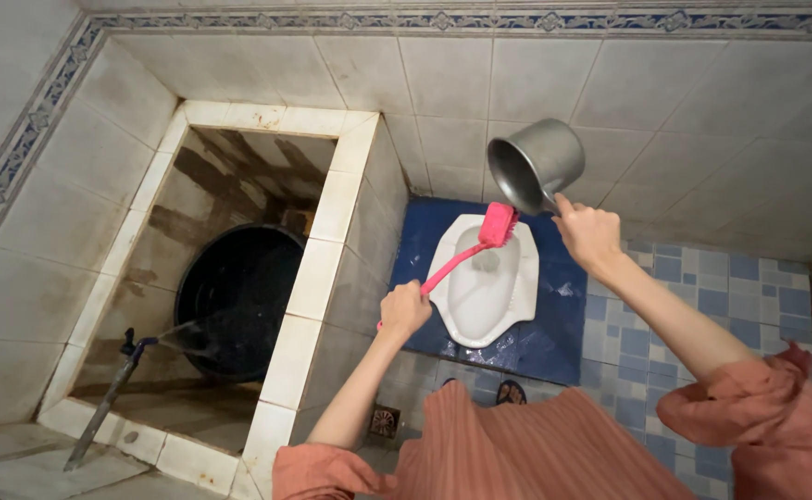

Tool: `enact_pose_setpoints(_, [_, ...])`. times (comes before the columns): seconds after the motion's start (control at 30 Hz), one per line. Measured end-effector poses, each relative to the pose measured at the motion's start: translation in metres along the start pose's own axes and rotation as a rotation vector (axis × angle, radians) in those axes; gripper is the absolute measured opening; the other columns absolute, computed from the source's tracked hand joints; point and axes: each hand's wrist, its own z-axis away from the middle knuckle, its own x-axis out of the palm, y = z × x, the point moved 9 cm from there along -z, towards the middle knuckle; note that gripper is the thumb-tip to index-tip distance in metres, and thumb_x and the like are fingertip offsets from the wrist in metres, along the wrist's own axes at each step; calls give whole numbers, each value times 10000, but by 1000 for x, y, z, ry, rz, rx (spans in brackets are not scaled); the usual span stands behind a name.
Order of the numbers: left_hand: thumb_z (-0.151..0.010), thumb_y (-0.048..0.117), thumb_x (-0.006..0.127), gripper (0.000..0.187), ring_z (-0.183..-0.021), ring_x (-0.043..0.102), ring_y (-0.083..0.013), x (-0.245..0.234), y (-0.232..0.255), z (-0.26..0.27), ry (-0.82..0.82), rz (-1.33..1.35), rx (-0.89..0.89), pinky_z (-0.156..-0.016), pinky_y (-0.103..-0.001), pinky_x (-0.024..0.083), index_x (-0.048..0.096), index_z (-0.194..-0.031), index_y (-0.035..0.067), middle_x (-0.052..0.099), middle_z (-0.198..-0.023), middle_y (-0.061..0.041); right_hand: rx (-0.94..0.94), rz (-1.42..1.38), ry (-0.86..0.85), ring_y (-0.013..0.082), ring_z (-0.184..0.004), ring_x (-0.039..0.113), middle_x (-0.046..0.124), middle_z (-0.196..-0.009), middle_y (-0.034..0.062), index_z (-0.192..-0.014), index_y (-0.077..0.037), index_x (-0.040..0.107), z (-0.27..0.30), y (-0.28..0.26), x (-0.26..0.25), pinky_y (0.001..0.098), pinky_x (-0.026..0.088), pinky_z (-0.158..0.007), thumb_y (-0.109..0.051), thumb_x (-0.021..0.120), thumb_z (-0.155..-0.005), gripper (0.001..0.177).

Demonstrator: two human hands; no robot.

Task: Cleaning a squat toilet and a water basin area with a brush and water scoop.

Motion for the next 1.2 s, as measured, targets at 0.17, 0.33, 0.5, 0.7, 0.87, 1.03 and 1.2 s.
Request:
enact_pose_setpoints(0.17, [-905, 272, 670, 237, -834, 711, -459, -4, 0, 3, 14, -6, 4, -752, -560, 572, 706, -929, 40, 721, -873, -256, -25, -6, 8, 327, -666, 723, 736, -824, 107, -1327, -133, 669, -5, -18, -1, 452, 547, -541, -308, 737, -897, 469])
enact_pose_setpoints(0.33, [-915, 274, 662, 242, -837, 708, -460, -4, -7, 5, 17, 1, -11, -747, -562, 570, 705, -927, 36, 722, -878, -252, -69, 4, 23, 320, -660, 720, 727, -821, 100, -1332, -115, 658, -4, -29, 0, 443, 548, -538, -294, 734, -897, 476])
enact_pose_setpoints(0.5, [-915, 277, 663, 249, -841, 713, -451, -2, -20, 9, 5, -17, -30, -760, -557, 570, 707, -910, 33, 723, -879, -244, -93, -1, 42, 310, -640, 712, 718, -798, 93, -1315, -109, 667, -4, -36, -3, 432, 546, -534, -285, 739, -895, 461])
enact_pose_setpoints(0.7, [-880, 272, 694, 234, -860, 711, -446, -2, -28, 14, -3, 2, -66, -772, -547, 573, 715, -917, 42, 724, -889, -239, -115, -11, 66, 299, -642, 713, 719, -794, 83, -1263, -113, 686, -1, -41, -3, 423, 546, -531, -282, 746, -883, 420])
enact_pose_setpoints(0.87, [-885, 264, 695, 214, -867, 704, -456, -6, -29, 25, 21, 44, -109, -777, -559, 565, 721, -966, 68, 727, -897, -240, -101, -29, 56, 293, -658, 716, 735, -833, 77, -1252, -114, 688, 9, -41, 0, 422, 546, -538, -275, 741, -891, 399])
enact_pose_setpoints(1.03, [-878, 257, 698, 215, -854, 702, -465, -12, -29, 40, 65, 87, -137, -767, -568, 564, 714, -996, 78, 727, -884, -240, -35, -107, 106, 313, -694, 719, 759, -916, 79, -1234, -139, 698, 17, -34, -8, 434, 551, -569, -292, 735, -919, 353])
enact_pose_setpoints(1.2, [-922, 250, 684, 218, -841, 702, -467, -25, -25, 63, 151, 40, -141, -743, -574, 563, 660, -942, 33, 727, -897, -225, 200, -247, 136, 345, -731, 723, 756, -838, 127, -1177, -160, 764, 27, -9, -26, 447, 548, -607, -372, 770, -932, 325])
